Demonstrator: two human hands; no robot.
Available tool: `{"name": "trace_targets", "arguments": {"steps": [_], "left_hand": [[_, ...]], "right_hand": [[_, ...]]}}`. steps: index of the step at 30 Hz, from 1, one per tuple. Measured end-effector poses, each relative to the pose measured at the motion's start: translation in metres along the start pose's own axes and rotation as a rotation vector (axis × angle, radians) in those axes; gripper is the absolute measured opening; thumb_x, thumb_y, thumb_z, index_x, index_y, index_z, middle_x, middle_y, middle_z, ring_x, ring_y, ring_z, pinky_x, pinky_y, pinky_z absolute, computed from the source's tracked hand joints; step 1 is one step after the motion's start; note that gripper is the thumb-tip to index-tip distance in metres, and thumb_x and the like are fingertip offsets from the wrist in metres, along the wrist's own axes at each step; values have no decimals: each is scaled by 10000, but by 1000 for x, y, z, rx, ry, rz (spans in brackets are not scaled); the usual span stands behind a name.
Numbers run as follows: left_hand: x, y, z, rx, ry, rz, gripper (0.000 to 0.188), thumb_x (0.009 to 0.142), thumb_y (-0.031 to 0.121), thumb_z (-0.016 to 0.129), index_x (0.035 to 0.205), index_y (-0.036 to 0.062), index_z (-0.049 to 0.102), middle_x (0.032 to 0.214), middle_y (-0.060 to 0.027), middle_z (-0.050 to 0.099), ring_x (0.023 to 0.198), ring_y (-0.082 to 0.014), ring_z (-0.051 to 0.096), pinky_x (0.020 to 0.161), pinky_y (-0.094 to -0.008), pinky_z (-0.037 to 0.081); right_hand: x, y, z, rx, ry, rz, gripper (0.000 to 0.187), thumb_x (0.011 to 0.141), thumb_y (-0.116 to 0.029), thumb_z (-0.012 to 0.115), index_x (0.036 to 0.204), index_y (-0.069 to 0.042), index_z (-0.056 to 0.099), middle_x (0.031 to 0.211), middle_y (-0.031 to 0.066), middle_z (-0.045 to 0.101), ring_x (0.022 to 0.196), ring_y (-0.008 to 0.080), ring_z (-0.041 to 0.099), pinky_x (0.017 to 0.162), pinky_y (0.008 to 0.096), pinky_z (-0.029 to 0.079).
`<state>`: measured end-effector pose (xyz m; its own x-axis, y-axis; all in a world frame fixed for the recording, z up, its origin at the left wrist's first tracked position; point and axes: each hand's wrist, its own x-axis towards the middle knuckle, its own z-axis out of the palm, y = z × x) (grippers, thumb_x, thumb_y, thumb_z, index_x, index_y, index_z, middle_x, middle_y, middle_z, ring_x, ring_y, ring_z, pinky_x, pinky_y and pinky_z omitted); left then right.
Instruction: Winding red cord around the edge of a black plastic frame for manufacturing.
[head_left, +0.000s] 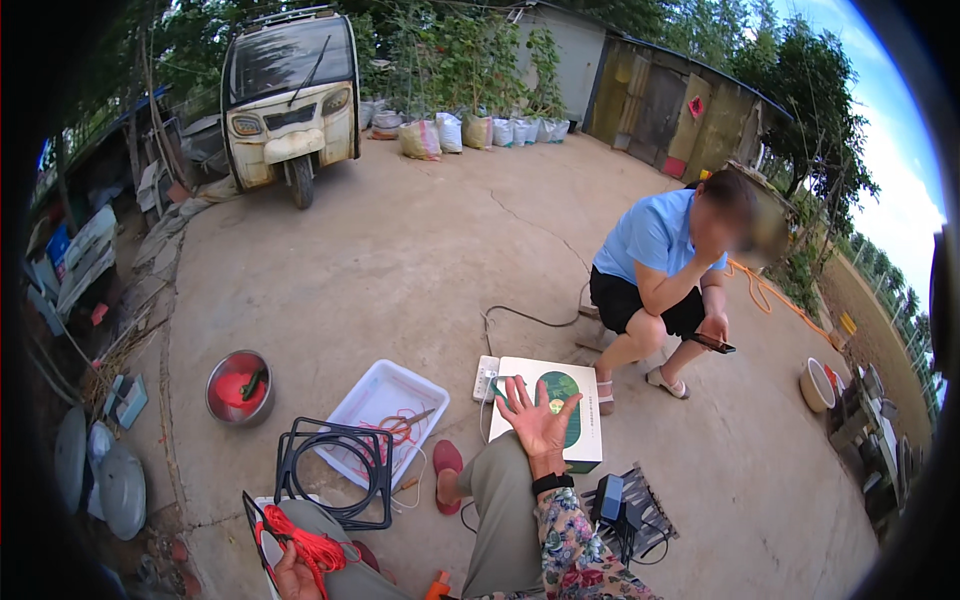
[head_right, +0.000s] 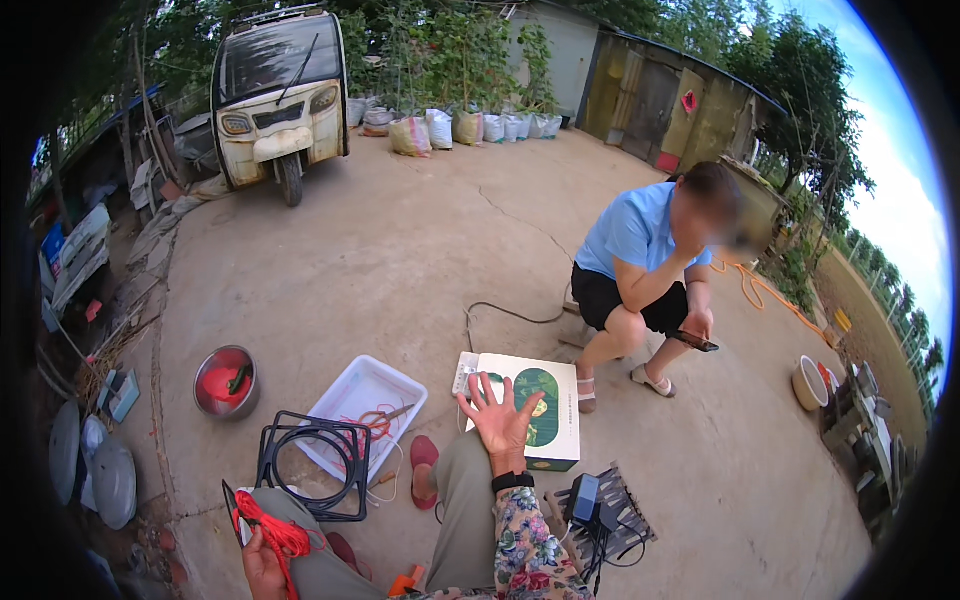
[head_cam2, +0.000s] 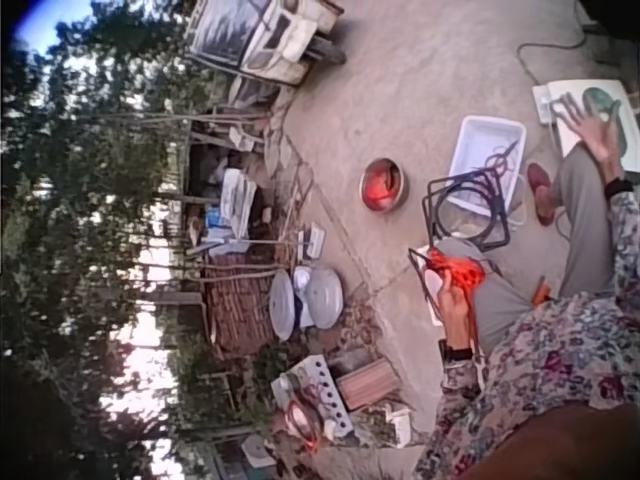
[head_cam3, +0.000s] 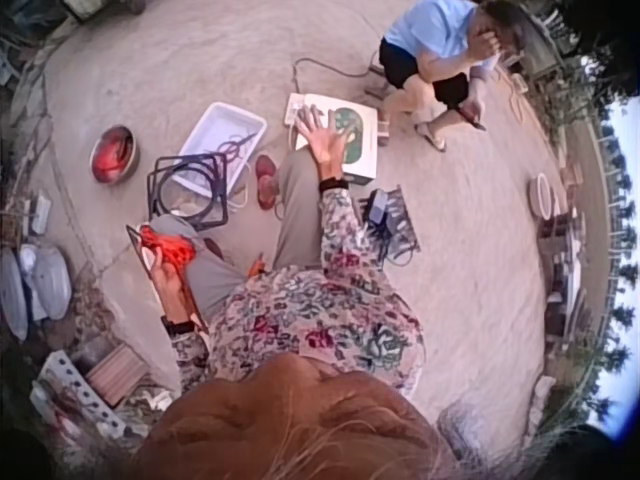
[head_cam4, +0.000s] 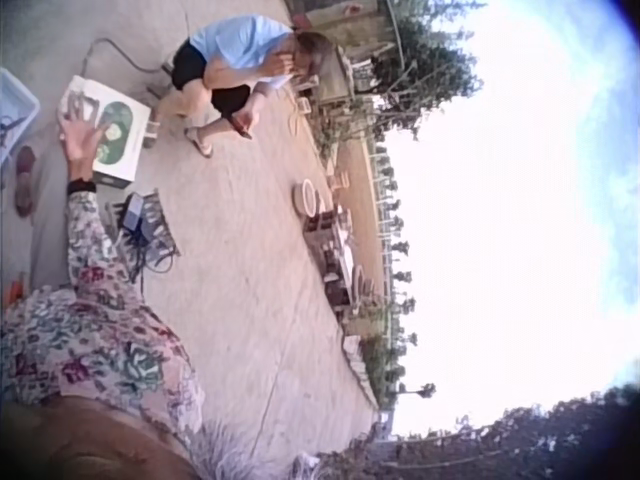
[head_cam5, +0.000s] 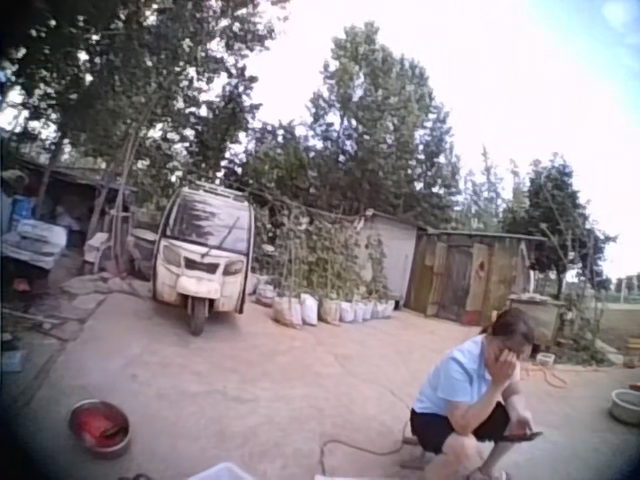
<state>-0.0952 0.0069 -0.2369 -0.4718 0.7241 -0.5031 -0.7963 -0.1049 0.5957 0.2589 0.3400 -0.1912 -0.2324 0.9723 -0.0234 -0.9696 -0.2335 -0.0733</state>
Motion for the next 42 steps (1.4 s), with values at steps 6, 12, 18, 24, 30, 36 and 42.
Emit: {"name": "trace_targets", "arguments": {"steps": [6,12,18,24,30,36,42], "left_hand": [[-8,0,11,71,6,39,438,935,169,533,1350,102,411,1252,-92,533,1123,-250,521,995,-425,402],[-18,5,29,54,-8,56,444,940,164,523,1364,131,397,1251,-95,525,1107,-248,528,974,-424,418],[-14,6,15,34,-28,-16,442,937,151,525,1361,130,400,1233,-100,535,1108,-255,527,961,-430,429],[-21,7,30,46,22,23,433,942,157,519,1355,105,401,1226,-105,536,1098,-266,530,966,-421,425],[-10,-3,18,-45,-11,60,226,926,236,541,1102,94,540,1001,-34,631,894,-199,616,661,-371,513],[1,-2,11,-73,154,26,159,894,228,588,1001,109,591,875,-19,665,763,-214,635,589,-376,502],[-11,-4,10,-85,92,47,157,894,228,587,992,107,589,879,-31,665,763,-223,632,577,-405,484]], "right_hand": [[-1,-1,2,-7,-5,-6,1133,628,-631,719,1473,-297,43,1479,140,218,1295,367,348,1050,631,239],[-2,-2,2,0,-3,-15,1116,642,-644,700,1475,-301,41,1484,135,214,1298,363,345,1051,625,242],[-3,-2,-1,46,-3,-5,1096,663,-639,682,1465,-296,18,1494,108,173,1323,376,302,1037,673,227],[-3,-4,-5,36,-4,-14,1107,663,-642,676,1467,-294,0,1507,112,149,1333,380,289,1036,673,228],[2,-5,-5,18,-23,-12,1102,679,-630,672,1467,-286,-16,1503,123,173,1340,365,286,1034,660,248],[15,6,-5,-490,-52,108,772,859,-400,631,1449,-176,186,1431,120,319,1263,301,396,1001,548,381],[10,5,-15,-359,67,65,375,895,-210,612,1241,-92,530,786,-9,601,740,124,552,787,347,479]]}}
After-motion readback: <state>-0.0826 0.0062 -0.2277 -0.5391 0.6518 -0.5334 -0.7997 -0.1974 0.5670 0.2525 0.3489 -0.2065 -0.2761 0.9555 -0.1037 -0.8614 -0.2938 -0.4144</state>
